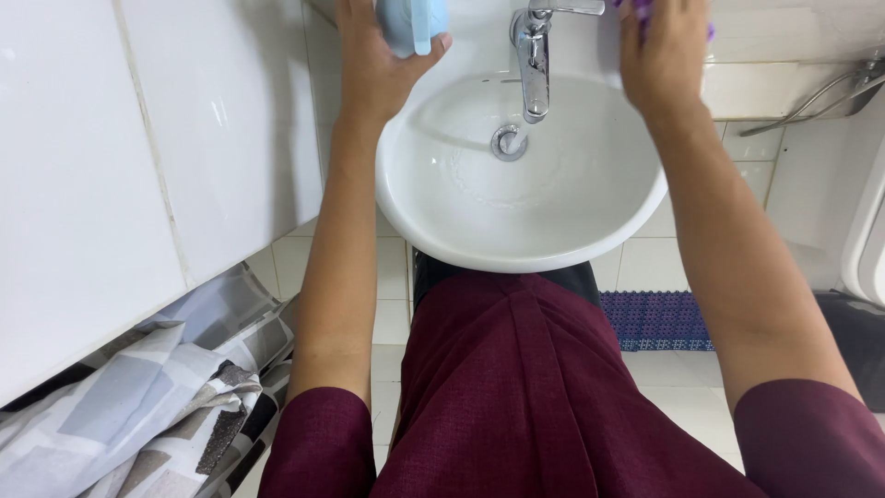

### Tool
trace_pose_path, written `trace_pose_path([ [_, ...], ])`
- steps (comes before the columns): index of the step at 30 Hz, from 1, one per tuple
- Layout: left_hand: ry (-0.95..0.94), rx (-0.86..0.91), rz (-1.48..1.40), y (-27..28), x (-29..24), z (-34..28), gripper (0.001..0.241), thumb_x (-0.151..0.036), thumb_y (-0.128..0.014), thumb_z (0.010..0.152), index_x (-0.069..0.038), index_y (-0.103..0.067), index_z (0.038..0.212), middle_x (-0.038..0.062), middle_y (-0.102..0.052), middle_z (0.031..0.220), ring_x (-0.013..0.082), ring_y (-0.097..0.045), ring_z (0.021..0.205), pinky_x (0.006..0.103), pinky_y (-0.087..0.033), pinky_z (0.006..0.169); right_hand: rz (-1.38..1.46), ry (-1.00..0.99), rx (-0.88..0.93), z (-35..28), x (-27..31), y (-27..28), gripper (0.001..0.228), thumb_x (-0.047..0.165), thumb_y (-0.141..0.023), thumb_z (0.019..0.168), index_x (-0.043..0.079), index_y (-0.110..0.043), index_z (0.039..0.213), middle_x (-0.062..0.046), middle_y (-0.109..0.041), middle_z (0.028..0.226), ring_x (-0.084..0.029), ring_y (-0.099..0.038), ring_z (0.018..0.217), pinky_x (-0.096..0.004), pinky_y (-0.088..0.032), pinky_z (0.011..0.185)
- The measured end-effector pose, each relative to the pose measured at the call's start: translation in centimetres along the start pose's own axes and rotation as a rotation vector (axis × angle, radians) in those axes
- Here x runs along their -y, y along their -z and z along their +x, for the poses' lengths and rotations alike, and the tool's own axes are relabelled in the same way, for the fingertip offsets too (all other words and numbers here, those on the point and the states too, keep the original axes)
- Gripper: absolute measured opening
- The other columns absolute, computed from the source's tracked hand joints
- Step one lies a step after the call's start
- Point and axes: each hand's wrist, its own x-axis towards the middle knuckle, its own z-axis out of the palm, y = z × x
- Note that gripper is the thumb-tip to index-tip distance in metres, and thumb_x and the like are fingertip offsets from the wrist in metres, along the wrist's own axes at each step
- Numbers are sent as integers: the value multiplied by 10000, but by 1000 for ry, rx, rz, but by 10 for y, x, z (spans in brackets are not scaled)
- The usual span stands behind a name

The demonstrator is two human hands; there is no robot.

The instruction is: The person cleans a bathroom sink using a purple striped cloth and a blue spray bottle. They wet the cloth, wipe the sink basin and faucet, rinse the cloth under running water, and repeat the wiping process before folding the cloth.

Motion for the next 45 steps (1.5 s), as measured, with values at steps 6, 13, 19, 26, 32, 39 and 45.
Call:
trace_pose_path([
  [6,-35,-134,-6,-12,3,-26,880,-331,-978,962,-177,-355,1564,129,-345,1585,340,-396,1505,483,-452,1238,-338,244,-183,-27,92,22,505,98,-742,859,-38,-605,1325,-267,-553,1317,-431,-468,1250,-556,-378,1024],
  [13,78,-418,135,-31,-28,-77,837,-202,-848,944,-99,-311,1577,156,-285,1603,350,-340,1519,491,-371,1272,-131,66,581,-129,94,-92,470,75,-534,917,89,-660,1369,-134,-666,1361,-382,-434,1398,-569,-298,1143],
  [19,253,-368,139,-65,-60,-128,434,-81,-691,949,-78,-518,1348,119,-499,1395,305,-483,1356,455,-432,1128,-270,-21,723,-121,98,-99,486,47,-508,884,169,-685,1320,-62,-663,1378,-347,-344,1465,-673,-206,1151],
  [26,589,179,-169,-153,27,-159,290,-213,-551,998,-85,-636,1243,93,-659,1224,229,-669,1049,364,-534,928,-124,-94,802,-103,84,-92,463,140,-581,882,322,-720,1284,-108,-714,1208,-335,-392,1459,-567,-338,1117],
  [32,1231,192,-1011,-211,78,-139,382,-323,-473,1002,-86,-670,1229,85,-710,1080,197,-677,906,361,-523,830,1141,-1261,443,-100,23,-139,263,227,-536,1046,87,-750,1108,-116,-709,1016,-251,-695,866,-389,-587,807],
  [39,1099,164,-347,-190,75,-127,443,-309,-518,1076,60,-760,1106,155,-768,924,290,-772,828,436,-616,719,413,-397,585,-56,114,-123,306,325,-633,1000,23,-666,1037,-174,-699,941,-353,-674,879,-437,-546,830],
  [45,217,215,695,-189,37,-126,336,-272,-615,957,-117,-613,1255,105,-588,1326,319,-562,1250,513,-426,1041,-300,-457,403,-90,88,-120,490,430,-685,820,2,-691,1058,-218,-686,1077,-403,-650,1040,-483,-554,821],
])
